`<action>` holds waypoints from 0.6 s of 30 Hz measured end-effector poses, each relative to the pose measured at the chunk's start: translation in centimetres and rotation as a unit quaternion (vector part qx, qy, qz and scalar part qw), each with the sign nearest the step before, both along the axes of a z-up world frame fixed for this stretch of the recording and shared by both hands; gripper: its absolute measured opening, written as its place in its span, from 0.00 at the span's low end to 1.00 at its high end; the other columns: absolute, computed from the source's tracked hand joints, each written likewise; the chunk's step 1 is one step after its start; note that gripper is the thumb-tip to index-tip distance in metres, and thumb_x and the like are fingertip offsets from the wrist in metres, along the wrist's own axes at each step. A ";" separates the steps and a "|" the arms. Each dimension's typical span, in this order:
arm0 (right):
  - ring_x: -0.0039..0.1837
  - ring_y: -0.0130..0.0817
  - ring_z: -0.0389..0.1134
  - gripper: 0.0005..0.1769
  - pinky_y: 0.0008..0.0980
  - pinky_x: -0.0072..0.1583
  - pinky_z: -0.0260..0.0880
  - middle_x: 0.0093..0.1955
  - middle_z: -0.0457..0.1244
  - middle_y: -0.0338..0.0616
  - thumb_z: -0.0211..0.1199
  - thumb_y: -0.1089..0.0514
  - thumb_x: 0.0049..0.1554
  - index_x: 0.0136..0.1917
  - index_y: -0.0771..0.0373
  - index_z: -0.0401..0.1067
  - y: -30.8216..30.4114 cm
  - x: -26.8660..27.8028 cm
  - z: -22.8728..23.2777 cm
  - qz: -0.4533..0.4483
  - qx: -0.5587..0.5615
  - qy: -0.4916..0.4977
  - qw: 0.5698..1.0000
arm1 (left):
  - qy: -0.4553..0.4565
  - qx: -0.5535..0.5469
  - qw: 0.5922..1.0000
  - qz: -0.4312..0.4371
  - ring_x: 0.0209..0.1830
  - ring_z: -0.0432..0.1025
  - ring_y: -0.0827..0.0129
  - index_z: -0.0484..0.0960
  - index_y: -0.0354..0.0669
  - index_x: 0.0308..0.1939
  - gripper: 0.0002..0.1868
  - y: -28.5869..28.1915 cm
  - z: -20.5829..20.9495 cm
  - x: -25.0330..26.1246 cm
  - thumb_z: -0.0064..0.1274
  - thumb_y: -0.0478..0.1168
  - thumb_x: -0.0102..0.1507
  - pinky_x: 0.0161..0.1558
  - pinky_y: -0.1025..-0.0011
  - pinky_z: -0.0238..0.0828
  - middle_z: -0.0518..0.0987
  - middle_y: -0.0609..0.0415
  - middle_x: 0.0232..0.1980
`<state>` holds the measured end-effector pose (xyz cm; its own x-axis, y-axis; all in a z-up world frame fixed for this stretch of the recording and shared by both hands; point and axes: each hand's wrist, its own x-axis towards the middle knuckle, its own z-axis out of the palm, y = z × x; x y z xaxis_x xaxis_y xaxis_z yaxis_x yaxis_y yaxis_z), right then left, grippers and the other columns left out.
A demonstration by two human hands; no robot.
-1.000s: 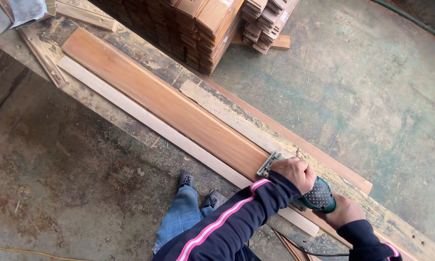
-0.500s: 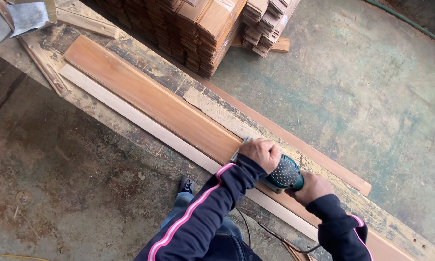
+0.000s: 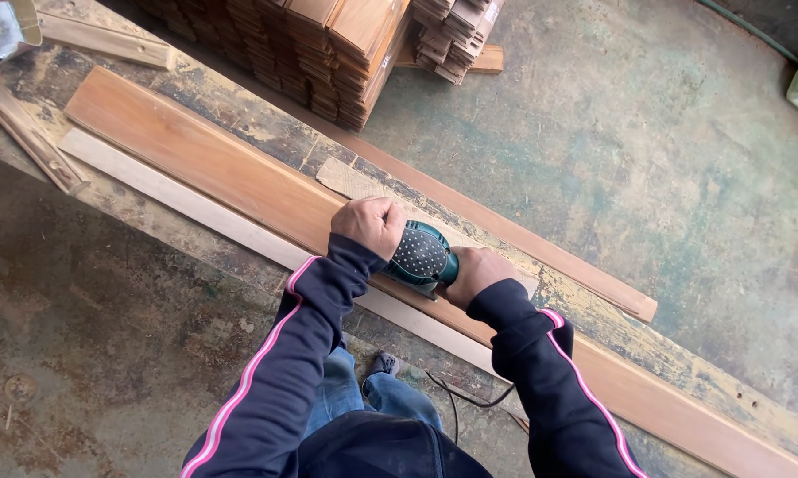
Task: Sanding long wooden planks using an orbital sander in a woodworking shop.
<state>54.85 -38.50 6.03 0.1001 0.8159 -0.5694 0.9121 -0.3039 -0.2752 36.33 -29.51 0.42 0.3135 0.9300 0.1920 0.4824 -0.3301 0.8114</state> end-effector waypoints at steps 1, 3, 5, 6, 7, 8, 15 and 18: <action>0.48 0.51 0.74 0.21 0.47 0.52 0.74 0.43 0.72 0.51 0.74 0.45 0.43 0.49 0.53 0.79 0.0 -0.1 0.6 -0.003 0.001 0.002 1.000 | 0.002 0.001 1.000 -0.003 0.27 0.75 0.49 0.78 0.41 0.25 0.16 0.1 0.2 0.2 0.48 0.42 0.66 0.30 0.56 0.70 0.79 0.45 0.27; 0.49 0.51 0.74 0.21 0.47 0.52 0.73 0.43 0.72 0.50 0.74 0.43 0.43 0.48 0.53 0.79 -0.3 -0.3 1.5 -0.005 -0.001 -0.013 1.000 | -0.012 -0.003 1.000 -0.013 0.27 0.76 0.50 0.78 0.41 0.25 0.16 -0.2 0.4 0.6 0.47 0.42 0.66 0.30 0.57 0.70 0.79 0.45 0.28; 0.49 0.51 0.74 0.22 0.47 0.53 0.73 0.44 0.72 0.50 0.74 0.42 0.43 0.48 0.52 0.79 -1.5 0.7 1.8 -0.019 -0.020 -0.027 0.999 | -0.004 -0.016 1.000 -0.025 0.26 0.76 0.51 0.78 0.40 0.24 0.17 -1.0 -0.2 2.1 0.47 0.43 0.66 0.30 0.57 0.71 0.80 0.45 0.27; 0.49 0.51 0.74 0.22 0.47 0.53 0.73 0.44 0.72 0.50 0.74 0.42 0.43 0.48 0.52 0.79 -2.1 1.3 2.0 -0.031 -0.036 -0.041 0.998 | 0.003 -0.026 0.999 -0.035 0.26 0.76 0.52 0.78 0.40 0.23 0.17 -1.4 -0.5 3.0 0.47 0.43 0.65 0.30 0.57 0.71 0.80 0.46 0.27; 0.49 0.51 0.74 0.22 0.47 0.53 0.73 0.44 0.72 0.50 0.74 0.42 0.43 0.48 0.52 0.79 -3.3 2.6 1.4 -0.033 -0.036 -0.042 0.998 | 0.002 -0.027 0.999 -0.036 0.26 0.76 0.52 0.78 0.40 0.23 0.17 -2.1 -0.8 4.3 0.47 0.43 0.65 0.30 0.57 0.71 0.80 0.46 0.27; 0.49 0.51 0.74 0.22 0.47 0.53 0.74 0.44 0.72 0.51 0.75 0.41 0.42 0.47 0.53 0.79 -4.4 3.8 0.8 -0.032 -0.010 -0.033 0.999 | 0.010 -0.034 0.998 -0.045 0.25 0.76 0.53 0.77 0.40 0.22 0.18 -2.8 -1.1 5.5 0.47 0.43 0.65 0.30 0.57 0.71 0.80 0.46 0.26; 0.49 0.49 0.75 0.27 0.46 0.54 0.74 0.41 0.72 0.52 0.77 0.39 0.40 0.45 0.57 0.77 -12.8 12.3 -1.9 -0.117 -0.034 -0.063 0.991 | -0.024 -0.019 0.997 -0.064 0.26 0.77 0.49 0.80 0.41 0.21 0.18 -8.9 -1.7 15.0 0.48 0.44 0.63 0.31 0.54 0.74 0.81 0.42 0.27; 0.48 0.48 0.76 0.27 0.44 0.54 0.75 0.41 0.73 0.50 0.77 0.37 0.40 0.44 0.57 0.78 -16.2 15.7 -2.4 -0.123 -0.047 -0.065 0.989 | -0.024 -0.036 0.996 -0.078 0.25 0.77 0.50 0.81 0.41 0.21 0.17 -11.8 -1.1 18.3 0.47 0.44 0.62 0.30 0.54 0.73 0.81 0.42 0.28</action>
<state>70.58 -54.69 3.58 0.3662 0.7021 -0.6108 0.8332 -0.5396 -0.1207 54.68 -41.31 -0.71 0.4464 0.8829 0.1455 0.3894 -0.3381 0.8568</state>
